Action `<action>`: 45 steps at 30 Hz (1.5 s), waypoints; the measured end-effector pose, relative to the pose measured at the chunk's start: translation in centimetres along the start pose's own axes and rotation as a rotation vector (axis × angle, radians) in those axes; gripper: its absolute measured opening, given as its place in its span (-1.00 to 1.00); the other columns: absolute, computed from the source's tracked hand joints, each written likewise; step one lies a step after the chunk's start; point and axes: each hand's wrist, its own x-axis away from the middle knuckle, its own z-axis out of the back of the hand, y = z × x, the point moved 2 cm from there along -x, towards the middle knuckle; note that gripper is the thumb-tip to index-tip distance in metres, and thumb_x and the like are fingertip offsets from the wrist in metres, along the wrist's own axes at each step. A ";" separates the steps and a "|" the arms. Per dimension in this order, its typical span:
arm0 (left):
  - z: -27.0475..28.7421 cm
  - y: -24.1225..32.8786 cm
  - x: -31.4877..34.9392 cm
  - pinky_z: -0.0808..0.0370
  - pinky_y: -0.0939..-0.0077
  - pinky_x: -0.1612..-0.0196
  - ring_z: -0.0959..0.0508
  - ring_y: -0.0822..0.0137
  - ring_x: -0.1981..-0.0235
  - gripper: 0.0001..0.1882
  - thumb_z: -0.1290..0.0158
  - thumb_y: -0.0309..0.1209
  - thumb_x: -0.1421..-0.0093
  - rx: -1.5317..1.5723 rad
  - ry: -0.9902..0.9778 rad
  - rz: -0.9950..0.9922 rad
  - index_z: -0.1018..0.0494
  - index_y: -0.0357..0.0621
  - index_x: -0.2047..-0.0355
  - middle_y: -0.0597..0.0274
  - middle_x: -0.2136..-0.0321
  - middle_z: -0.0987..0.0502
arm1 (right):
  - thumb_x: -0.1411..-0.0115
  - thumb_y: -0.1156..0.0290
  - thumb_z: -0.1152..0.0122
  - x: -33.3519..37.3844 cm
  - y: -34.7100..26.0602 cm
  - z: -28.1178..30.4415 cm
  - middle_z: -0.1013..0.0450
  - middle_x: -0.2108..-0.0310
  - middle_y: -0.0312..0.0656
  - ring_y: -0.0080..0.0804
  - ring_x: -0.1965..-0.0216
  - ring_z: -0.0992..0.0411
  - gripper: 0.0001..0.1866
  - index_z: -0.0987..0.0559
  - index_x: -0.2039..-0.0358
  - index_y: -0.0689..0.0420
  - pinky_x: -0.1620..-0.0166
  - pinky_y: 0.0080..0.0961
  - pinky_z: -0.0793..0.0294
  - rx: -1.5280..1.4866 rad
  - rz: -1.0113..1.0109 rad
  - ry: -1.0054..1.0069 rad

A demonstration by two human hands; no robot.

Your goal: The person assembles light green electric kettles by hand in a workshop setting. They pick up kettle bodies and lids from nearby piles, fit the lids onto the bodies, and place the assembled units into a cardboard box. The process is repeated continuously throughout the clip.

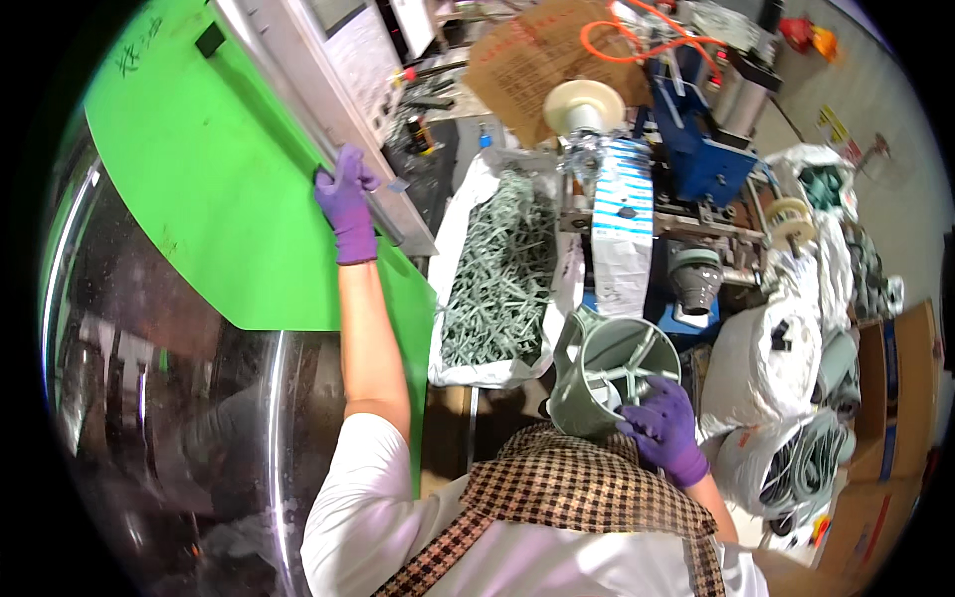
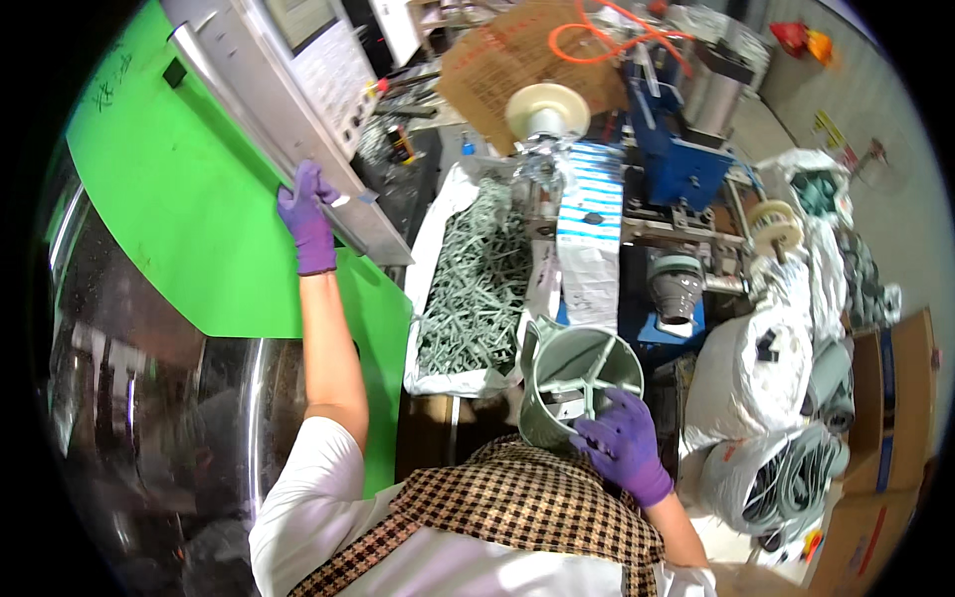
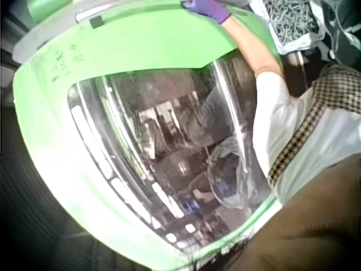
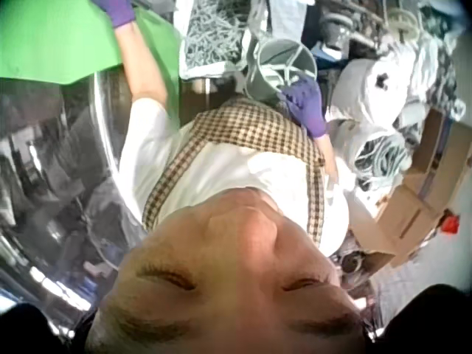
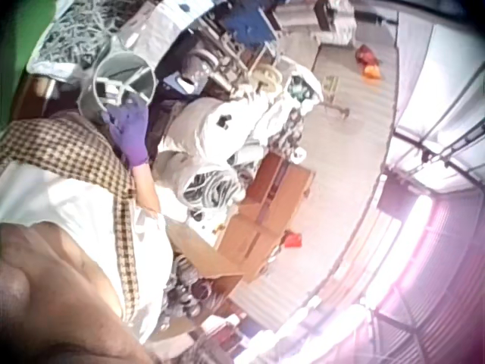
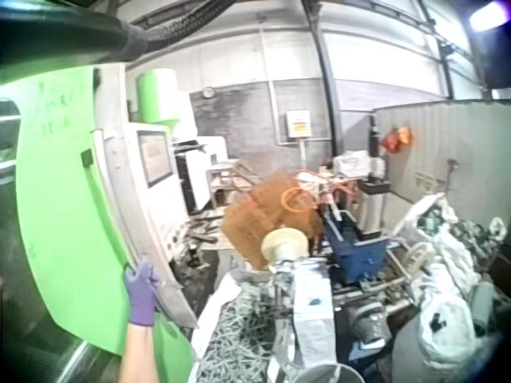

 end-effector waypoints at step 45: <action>-3.0 13.7 18.5 -0.50 0.53 0.56 -0.54 0.30 0.55 -0.72 0.06 -0.29 -0.41 -0.574 0.106 -1.123 -0.40 -0.32 0.13 0.11 0.41 -0.55 | -0.18 0.48 -0.09 26.9 15.2 11.3 -0.49 0.28 0.09 0.09 0.30 -0.47 -0.72 -0.51 0.11 0.32 0.20 -0.17 -0.46 0.422 -0.746 0.549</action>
